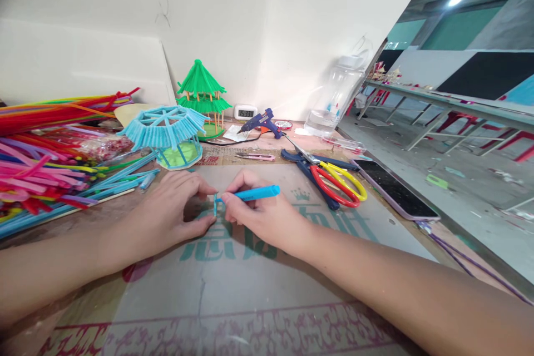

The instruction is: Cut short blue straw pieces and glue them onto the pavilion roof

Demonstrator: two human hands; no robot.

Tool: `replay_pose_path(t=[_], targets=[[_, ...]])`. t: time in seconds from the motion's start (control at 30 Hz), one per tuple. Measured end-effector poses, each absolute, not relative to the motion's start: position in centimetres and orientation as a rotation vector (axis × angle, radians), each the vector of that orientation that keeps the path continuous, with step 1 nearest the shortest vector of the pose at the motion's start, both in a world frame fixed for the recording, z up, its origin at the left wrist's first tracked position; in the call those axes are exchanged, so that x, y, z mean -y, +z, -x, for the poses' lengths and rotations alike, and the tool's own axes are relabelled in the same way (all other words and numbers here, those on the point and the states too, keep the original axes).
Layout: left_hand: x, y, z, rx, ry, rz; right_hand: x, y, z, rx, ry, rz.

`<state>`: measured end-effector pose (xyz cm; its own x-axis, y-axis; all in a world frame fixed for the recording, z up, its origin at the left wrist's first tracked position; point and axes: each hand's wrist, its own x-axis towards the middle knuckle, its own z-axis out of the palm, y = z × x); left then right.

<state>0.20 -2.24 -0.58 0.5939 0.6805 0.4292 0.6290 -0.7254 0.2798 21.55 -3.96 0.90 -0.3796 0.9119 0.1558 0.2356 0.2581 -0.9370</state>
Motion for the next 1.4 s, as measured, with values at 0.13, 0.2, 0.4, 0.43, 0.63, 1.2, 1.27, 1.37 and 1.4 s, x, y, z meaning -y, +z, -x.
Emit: replay_pose_path(t=[0.13,0.2,0.4,0.43,0.63,1.2,1.27,1.37,1.4], targets=[[2.25,-0.62,-0.18,-1.116,0.787,-2.744,3.95,0.88,-21.62,1.808,1.139,1.048],[2.23,-0.65,-0.16,-1.109,0.784,-2.763,3.96,0.87,-21.66,1.828,1.150,1.066],[2.20,-0.60,-0.10,-1.098,0.789,-2.768,4.04,0.82,-21.58,1.821,1.145,1.037],[2.22,-0.59,-0.10,-1.094,0.791,-2.764,4.04,0.85,-21.55,1.815,1.137,1.022],[2.23,-0.68,-0.16,-1.090,0.799,-2.782,4.00,1.01,-21.48,1.858,1.156,1.022],[2.13,-0.78,-0.10,-1.092,0.818,-2.791,3.93,0.81,-21.52,1.872,1.115,1.002],[2.11,-0.80,-0.11,-1.093,0.817,-2.786,3.90,0.77,-21.47,1.841,1.113,0.988],[2.08,-0.85,-0.15,-1.089,0.809,-2.787,3.94,0.81,-21.45,1.856,1.129,0.987],[2.07,-0.86,-0.17,-1.089,0.812,-2.792,3.98,0.84,-21.47,1.873,1.137,0.994]])
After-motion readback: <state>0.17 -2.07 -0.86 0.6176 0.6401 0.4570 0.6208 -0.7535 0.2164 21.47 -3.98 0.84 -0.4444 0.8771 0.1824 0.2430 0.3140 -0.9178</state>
